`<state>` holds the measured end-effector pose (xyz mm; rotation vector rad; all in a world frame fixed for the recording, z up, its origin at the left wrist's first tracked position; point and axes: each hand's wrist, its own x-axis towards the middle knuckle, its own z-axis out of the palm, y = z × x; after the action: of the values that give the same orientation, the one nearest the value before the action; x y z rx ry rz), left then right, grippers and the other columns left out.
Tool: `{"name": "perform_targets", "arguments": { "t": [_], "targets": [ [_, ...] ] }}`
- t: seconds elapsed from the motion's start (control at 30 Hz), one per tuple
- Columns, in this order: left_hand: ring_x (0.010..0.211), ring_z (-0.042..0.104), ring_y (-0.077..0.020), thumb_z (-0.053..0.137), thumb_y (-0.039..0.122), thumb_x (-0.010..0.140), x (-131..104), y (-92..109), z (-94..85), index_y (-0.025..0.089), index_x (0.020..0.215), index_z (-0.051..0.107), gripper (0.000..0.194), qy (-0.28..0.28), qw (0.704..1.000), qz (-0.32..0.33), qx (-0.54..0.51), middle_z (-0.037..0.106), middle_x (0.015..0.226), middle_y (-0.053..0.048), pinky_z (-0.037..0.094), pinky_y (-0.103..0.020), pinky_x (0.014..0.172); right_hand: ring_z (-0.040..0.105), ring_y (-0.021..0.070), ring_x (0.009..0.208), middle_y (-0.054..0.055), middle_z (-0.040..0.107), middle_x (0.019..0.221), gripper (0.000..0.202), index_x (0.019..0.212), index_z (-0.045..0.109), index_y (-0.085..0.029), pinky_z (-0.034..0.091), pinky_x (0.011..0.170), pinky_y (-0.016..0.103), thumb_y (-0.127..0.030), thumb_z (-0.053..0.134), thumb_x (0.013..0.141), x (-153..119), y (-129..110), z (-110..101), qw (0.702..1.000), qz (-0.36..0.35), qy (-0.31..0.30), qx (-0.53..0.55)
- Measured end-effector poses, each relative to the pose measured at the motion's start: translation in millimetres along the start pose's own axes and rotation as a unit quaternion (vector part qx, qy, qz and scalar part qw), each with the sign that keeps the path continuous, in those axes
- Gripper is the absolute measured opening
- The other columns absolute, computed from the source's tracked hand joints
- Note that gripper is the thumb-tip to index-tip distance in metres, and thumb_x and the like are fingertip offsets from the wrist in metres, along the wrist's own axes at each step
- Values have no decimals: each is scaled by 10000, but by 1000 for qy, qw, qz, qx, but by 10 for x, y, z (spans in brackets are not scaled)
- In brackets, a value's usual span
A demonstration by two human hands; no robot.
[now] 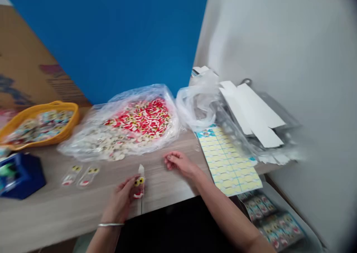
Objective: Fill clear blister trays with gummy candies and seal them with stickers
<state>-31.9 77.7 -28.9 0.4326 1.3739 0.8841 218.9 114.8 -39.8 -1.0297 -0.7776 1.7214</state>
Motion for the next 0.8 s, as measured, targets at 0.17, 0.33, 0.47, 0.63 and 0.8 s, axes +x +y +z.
{"name": "perform_targets", "arguments": {
  "t": [0.17,0.33,0.47,0.63,0.8],
  "targets": [
    [677,709,-176,678,113,780,26,-198,667,79,941,695,165,-105,993,-46,-4,748,821,-116,576,-258,602,575,102,624,16,675,823,280,986,711,-189,471,640,269,-413,677,822,-815,-347,-476,987,-45,45,-151],
    [747,733,-222,678,112,783,67,-210,1107,111,909,661,127,-152,984,-89,9,731,853,-96,588,-280,606,568,142,651,12,645,782,196,929,674,-190,447,634,289,-346,570,871,-1087,-525,-1092,908,-88,232,-337],
    [788,742,-248,650,158,818,89,-206,1396,138,944,617,132,-178,977,-114,35,728,917,-94,588,-296,606,601,184,825,50,657,922,142,965,672,-195,460,771,323,-220,564,877,-921,-426,-1193,784,-137,286,-533],
    [839,738,-256,629,220,847,118,-220,1499,145,1022,605,192,-186,974,-122,39,720,1044,-125,582,-311,635,551,260,1025,94,638,1089,226,1060,665,-200,431,872,387,-145,606,849,-595,-356,-985,656,-154,245,-697],
    [989,708,-280,681,296,826,227,-245,1392,146,1121,622,336,-193,974,-120,-8,682,1207,-149,577,-332,754,565,228,1026,81,647,1089,183,1061,663,-194,432,905,344,-206,567,906,-241,-668,-964,662,-205,241,-680]
  ]
}}
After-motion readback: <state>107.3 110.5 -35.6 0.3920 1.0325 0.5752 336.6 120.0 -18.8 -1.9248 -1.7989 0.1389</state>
